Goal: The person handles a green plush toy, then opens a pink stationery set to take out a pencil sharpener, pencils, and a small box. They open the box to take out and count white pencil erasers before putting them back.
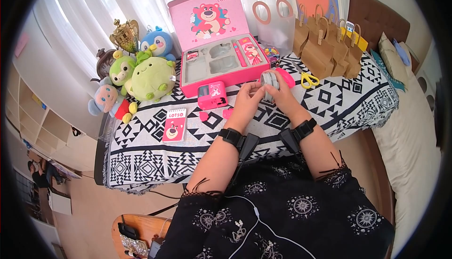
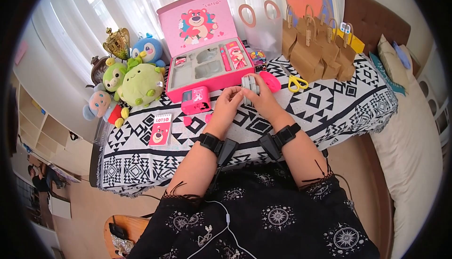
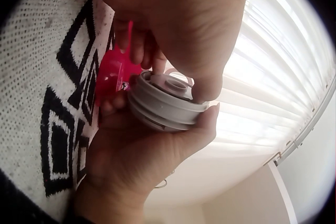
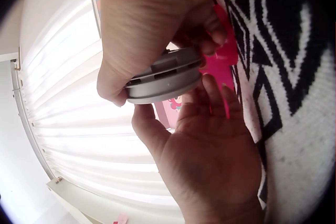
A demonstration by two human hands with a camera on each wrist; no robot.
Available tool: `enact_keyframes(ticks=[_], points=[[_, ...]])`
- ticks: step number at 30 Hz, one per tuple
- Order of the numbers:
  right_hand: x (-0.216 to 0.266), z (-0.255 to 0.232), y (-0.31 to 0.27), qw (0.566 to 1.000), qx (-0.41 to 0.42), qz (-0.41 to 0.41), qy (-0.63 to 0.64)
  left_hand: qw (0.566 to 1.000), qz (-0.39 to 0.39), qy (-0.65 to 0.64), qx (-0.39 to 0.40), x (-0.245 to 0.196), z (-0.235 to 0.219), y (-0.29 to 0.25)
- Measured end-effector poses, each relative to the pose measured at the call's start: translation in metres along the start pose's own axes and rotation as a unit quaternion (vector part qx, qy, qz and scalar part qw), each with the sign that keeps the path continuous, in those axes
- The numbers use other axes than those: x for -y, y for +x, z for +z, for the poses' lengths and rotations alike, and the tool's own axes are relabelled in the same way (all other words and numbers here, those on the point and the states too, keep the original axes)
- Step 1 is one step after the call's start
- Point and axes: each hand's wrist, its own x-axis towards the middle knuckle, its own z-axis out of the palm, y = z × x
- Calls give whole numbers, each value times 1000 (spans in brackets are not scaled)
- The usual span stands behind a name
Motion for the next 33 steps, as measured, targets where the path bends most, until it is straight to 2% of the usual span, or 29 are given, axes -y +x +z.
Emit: enact_keyframes(ticks=[7,11,13,16,22,33], points=[[-3,1,1,998,-22,59,29,997,47,55,-27,3,2,-1],[-12,-4,7,994,-3,96,50,981,129,137,-52,3,2,-1],[-13,-4,9,978,9,174,118,973,157,161,-57,0,2,-2],[-5,-6,7,960,43,215,171,967,181,167,-61,-4,3,-4],[-2,1,6,969,1,185,161,965,185,169,-73,-9,4,-5],[-11,-1,8,978,-26,157,134,960,185,198,-64,-6,1,-4]])
